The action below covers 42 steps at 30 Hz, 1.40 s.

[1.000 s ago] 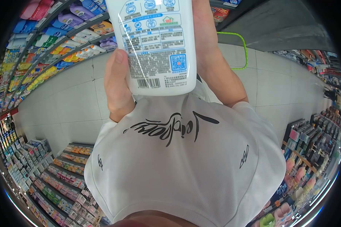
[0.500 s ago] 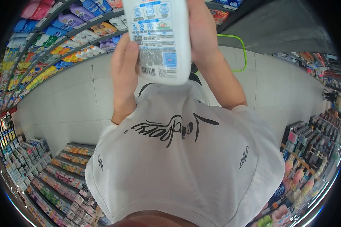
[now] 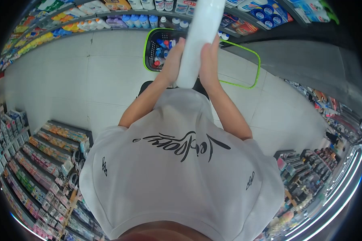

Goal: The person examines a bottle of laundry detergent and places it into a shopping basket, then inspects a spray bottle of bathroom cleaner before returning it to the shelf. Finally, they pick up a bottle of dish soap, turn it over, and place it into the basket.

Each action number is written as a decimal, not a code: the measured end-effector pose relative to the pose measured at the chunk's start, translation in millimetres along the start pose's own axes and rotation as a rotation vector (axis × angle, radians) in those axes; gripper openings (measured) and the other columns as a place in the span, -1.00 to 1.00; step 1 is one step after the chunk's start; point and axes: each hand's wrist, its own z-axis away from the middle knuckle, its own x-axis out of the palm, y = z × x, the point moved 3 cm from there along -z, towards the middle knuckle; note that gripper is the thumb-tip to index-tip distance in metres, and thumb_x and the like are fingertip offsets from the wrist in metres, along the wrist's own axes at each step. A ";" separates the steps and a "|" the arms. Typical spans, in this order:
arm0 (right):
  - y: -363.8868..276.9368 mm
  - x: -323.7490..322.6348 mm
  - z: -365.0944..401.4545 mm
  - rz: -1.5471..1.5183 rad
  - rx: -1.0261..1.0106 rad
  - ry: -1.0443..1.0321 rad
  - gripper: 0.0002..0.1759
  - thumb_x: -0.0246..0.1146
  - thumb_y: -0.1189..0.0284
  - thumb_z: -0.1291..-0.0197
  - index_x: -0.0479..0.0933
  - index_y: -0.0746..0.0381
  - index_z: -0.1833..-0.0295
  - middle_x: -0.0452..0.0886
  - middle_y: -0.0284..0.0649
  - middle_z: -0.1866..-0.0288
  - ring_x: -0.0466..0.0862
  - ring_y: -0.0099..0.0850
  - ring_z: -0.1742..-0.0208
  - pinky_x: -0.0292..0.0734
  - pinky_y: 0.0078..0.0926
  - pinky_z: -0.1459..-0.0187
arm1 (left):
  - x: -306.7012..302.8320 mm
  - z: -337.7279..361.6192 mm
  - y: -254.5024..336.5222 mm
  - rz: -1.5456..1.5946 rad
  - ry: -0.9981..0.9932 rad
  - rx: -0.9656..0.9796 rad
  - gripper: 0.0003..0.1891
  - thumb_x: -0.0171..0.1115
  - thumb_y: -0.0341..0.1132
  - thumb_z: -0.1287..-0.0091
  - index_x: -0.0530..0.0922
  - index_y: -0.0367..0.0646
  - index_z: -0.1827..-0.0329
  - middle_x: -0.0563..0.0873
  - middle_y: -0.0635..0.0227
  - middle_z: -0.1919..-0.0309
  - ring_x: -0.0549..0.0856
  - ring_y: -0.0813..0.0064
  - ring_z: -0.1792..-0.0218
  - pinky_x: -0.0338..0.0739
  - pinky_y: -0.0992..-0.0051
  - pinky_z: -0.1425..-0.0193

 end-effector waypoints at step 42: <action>505.4 -104.4 -78.8 0.960 0.326 -0.237 -0.31 0.48 0.11 0.21 0.44 0.29 0.00 0.67 0.04 0.25 0.71 -0.05 0.22 0.63 -0.23 0.21 | -241.4 -129.2 -441.3 -0.865 0.280 -0.261 -0.17 0.40 -0.29 -0.07 0.13 -0.35 -0.34 0.28 -0.09 -0.25 0.41 0.02 -0.28 0.45 0.31 -0.24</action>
